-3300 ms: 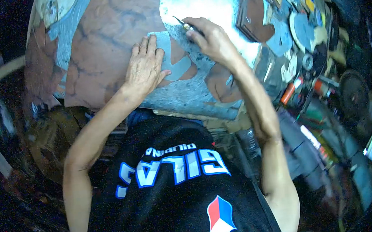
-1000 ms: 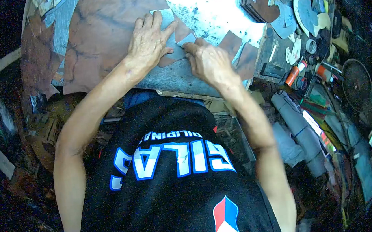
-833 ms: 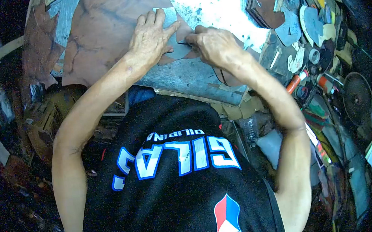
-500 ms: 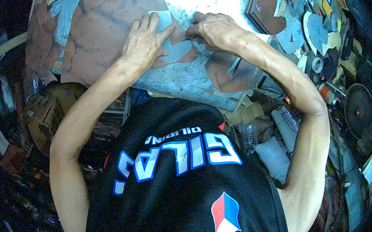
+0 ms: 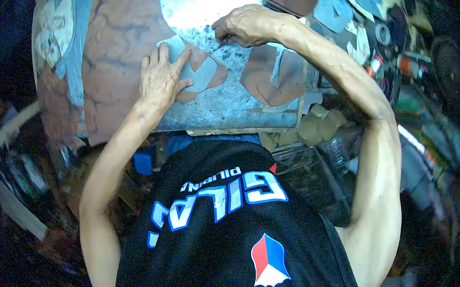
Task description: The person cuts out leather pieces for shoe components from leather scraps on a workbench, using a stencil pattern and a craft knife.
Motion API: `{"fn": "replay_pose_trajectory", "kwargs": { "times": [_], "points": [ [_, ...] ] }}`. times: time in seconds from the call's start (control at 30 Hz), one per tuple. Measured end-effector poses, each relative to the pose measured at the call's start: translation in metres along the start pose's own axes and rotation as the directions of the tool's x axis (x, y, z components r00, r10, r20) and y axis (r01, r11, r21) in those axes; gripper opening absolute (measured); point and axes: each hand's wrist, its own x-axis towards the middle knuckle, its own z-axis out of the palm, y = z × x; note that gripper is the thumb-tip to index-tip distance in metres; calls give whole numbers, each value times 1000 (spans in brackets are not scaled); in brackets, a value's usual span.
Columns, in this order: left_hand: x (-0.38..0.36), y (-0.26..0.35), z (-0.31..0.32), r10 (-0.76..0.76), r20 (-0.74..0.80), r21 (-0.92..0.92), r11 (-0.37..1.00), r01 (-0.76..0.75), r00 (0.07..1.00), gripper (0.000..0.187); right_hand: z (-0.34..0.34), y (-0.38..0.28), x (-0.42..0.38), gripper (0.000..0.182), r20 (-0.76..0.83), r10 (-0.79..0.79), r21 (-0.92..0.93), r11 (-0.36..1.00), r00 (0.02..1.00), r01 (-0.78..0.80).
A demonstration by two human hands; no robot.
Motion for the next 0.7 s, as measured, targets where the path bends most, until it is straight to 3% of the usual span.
{"fn": "replay_pose_trajectory", "kwargs": {
  "times": [0.03,0.07,0.1,0.17,0.2,0.3,0.43,0.7],
  "points": [
    [-1,0,3,49,-9,20,999,-49,999,71,-2,-7,-5,24,27,68,23,997,997,-69],
    [-2,-1,8,70,-57,42,997,-68,996,70,-1,-18,-18,27,-100,124,106,988,987,-114],
    [-3,-2,10,88,-101,59,995,-83,991,70,6,-35,-28,27,-124,164,116,982,979,-149],
    [-4,-3,9,146,-74,63,988,-141,987,65,36,-75,-43,27,-448,484,377,864,752,-332],
    [-4,-5,14,246,-121,64,969,-240,962,61,50,-98,-45,27,-498,557,444,822,664,-357],
    [-2,-10,22,397,-154,42,918,-395,905,50,90,-134,-38,26,-410,723,626,666,555,-405],
    [4,-12,21,481,-85,88,876,-475,872,47,104,-145,-31,25,-461,738,617,666,492,-420],
    [9,-10,22,508,-86,167,856,-490,857,47,101,-142,-26,26,-457,725,584,682,515,-441]
  ]
}}
